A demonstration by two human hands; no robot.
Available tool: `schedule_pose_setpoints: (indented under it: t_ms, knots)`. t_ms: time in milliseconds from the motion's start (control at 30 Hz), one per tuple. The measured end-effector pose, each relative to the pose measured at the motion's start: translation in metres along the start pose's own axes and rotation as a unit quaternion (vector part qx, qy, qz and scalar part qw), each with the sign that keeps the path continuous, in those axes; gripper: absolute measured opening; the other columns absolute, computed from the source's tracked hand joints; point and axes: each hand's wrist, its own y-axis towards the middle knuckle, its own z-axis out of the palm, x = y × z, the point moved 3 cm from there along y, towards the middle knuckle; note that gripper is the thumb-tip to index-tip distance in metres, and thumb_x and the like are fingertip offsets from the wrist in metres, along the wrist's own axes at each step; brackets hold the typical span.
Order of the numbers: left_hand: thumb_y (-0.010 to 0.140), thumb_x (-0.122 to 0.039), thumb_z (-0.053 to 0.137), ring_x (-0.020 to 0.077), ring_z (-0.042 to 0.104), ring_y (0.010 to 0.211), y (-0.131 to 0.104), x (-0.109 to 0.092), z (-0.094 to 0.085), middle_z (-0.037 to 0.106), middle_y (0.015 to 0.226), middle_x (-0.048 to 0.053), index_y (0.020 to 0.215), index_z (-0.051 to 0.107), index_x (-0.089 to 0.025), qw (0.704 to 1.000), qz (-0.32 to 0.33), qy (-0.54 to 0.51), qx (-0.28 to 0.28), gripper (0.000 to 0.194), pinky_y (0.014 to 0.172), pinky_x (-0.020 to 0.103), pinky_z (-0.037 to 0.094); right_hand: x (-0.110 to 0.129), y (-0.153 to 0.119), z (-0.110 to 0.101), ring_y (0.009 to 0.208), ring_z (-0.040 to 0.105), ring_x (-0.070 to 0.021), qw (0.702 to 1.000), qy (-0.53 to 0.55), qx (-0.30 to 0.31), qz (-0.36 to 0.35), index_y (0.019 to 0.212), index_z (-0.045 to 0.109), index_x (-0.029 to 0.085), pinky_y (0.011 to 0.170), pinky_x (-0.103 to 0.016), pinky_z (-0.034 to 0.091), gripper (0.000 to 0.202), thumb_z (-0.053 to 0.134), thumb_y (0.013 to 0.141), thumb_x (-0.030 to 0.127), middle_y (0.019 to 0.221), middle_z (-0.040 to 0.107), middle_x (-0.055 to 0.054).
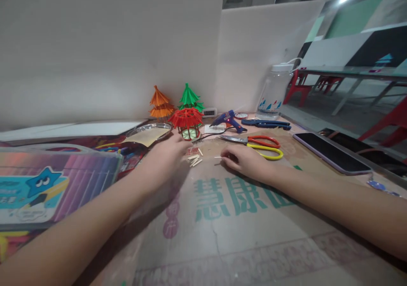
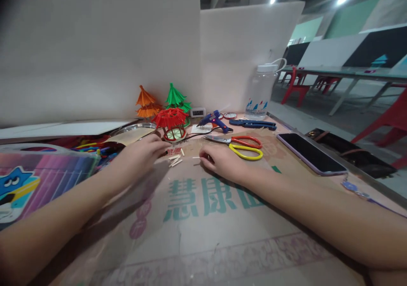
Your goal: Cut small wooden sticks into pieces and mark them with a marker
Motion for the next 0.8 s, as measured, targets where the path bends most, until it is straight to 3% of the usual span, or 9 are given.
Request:
schedule_pose_setpoints:
  t_ms: [67, 167, 333, 467, 500, 600, 633, 700, 800]
  knots:
    - [0.094, -0.021, 0.048, 0.0278, 0.067, 0.097, 0.003, 0.024, -0.002, 0.069, 0.112, 0.012, 0.104, 0.074, -0.019, 0.997, -0.04, 0.07, 0.02, 0.028, 0.081, 0.036, 0.051, 0.001, 0.001, 0.0, 0.068, 0.057, -0.014, 1.0, 0.008, 0.004, 0.0, 0.091, 0.065, 0.016, 0.062, -0.024, 0.04, 0.01, 0.057, 0.089, 0.023, 0.079, 0.068, -0.004]
    - [0.091, -0.017, 0.047, 0.0286, 0.068, 0.093, 0.005, 0.047, 0.006, 0.073, 0.107, 0.013, 0.102, 0.075, -0.017, 0.992, -0.074, 0.096, 0.046, 0.03, 0.078, 0.035, 0.051, 0.002, 0.001, 0.0, 0.069, 0.057, -0.0139, 1.0, 0.02, 0.019, 0.0, 0.09, 0.064, 0.017, 0.063, -0.024, 0.04, 0.01, 0.056, 0.09, 0.023, 0.08, 0.068, -0.003]
    - [0.088, -0.014, 0.048, 0.0266, 0.07, 0.088, 0.007, 0.052, 0.011, 0.076, 0.099, 0.012, 0.101, 0.075, -0.019, 0.992, -0.08, 0.08, 0.056, 0.03, 0.076, 0.032, 0.05, 0.002, 0.001, 0.0, 0.071, 0.059, -0.0149, 1.0, 0.022, 0.018, 0.004, 0.092, 0.065, 0.017, 0.065, -0.026, 0.042, 0.012, 0.055, 0.09, 0.024, 0.081, 0.069, -0.004]
    - [0.091, -0.02, 0.05, 0.0257, 0.07, 0.089, 0.006, 0.02, 0.001, 0.076, 0.101, 0.01, 0.097, 0.076, -0.021, 0.995, -0.075, 0.053, 0.044, 0.027, 0.076, 0.032, 0.05, 0.009, 0.001, -0.008, 0.071, 0.062, -0.0158, 0.995, 0.089, 0.012, 0.042, 0.091, 0.065, 0.018, 0.065, -0.028, 0.046, 0.013, 0.057, 0.091, 0.028, 0.081, 0.07, -0.004]
    - [0.091, -0.022, 0.052, 0.0248, 0.069, 0.091, 0.005, 0.007, 0.0, 0.076, 0.102, 0.009, 0.097, 0.076, -0.021, 0.997, -0.071, -0.005, 0.024, 0.024, 0.079, 0.032, 0.051, 0.013, 0.001, -0.012, 0.073, 0.064, -0.016, 0.99, 0.132, 0.008, 0.057, 0.091, 0.064, 0.018, 0.067, -0.028, 0.048, 0.013, 0.058, 0.091, 0.03, 0.082, 0.071, -0.004]
    - [0.093, -0.026, 0.056, 0.0195, 0.069, 0.093, -0.004, -0.031, 0.003, 0.077, 0.102, 0.005, 0.102, 0.075, -0.022, 0.963, -0.098, -0.232, -0.094, 0.021, 0.085, 0.029, 0.052, 0.029, -0.002, -0.017, 0.078, 0.069, -0.0164, 0.943, 0.312, -0.001, 0.111, 0.092, 0.059, 0.02, 0.07, -0.029, 0.054, 0.015, 0.06, 0.091, 0.035, 0.088, 0.074, -0.005]
    - [0.093, -0.028, 0.058, 0.0186, 0.069, 0.094, -0.008, -0.041, 0.007, 0.077, 0.103, 0.004, 0.103, 0.075, -0.022, 0.946, -0.105, -0.286, -0.108, 0.021, 0.086, 0.028, 0.052, 0.034, -0.003, -0.016, 0.078, 0.07, -0.0163, 0.924, 0.362, 0.002, 0.128, 0.092, 0.058, 0.021, 0.07, -0.029, 0.055, 0.015, 0.06, 0.091, 0.036, 0.088, 0.074, -0.005]
    - [0.091, -0.03, 0.062, 0.018, 0.069, 0.093, -0.013, -0.056, 0.015, 0.077, 0.102, 0.003, 0.103, 0.075, -0.021, 0.922, -0.121, -0.35, -0.114, 0.019, 0.086, 0.028, 0.051, 0.042, -0.007, -0.009, 0.077, 0.071, -0.016, 0.894, 0.422, 0.026, 0.149, 0.091, 0.058, 0.021, 0.071, -0.029, 0.056, 0.016, 0.06, 0.091, 0.037, 0.086, 0.074, -0.004]
    - [0.089, -0.028, 0.065, 0.0169, 0.068, 0.089, -0.017, -0.063, 0.02, 0.076, 0.094, 0.002, 0.093, 0.076, -0.021, 0.909, -0.118, -0.387, -0.101, 0.014, 0.083, 0.027, 0.051, 0.048, -0.013, 0.006, 0.081, 0.072, -0.0171, 0.864, 0.471, 0.072, 0.166, 0.09, 0.06, 0.021, 0.076, -0.031, 0.057, 0.02, 0.064, 0.088, 0.04, 0.086, 0.075, -0.004]
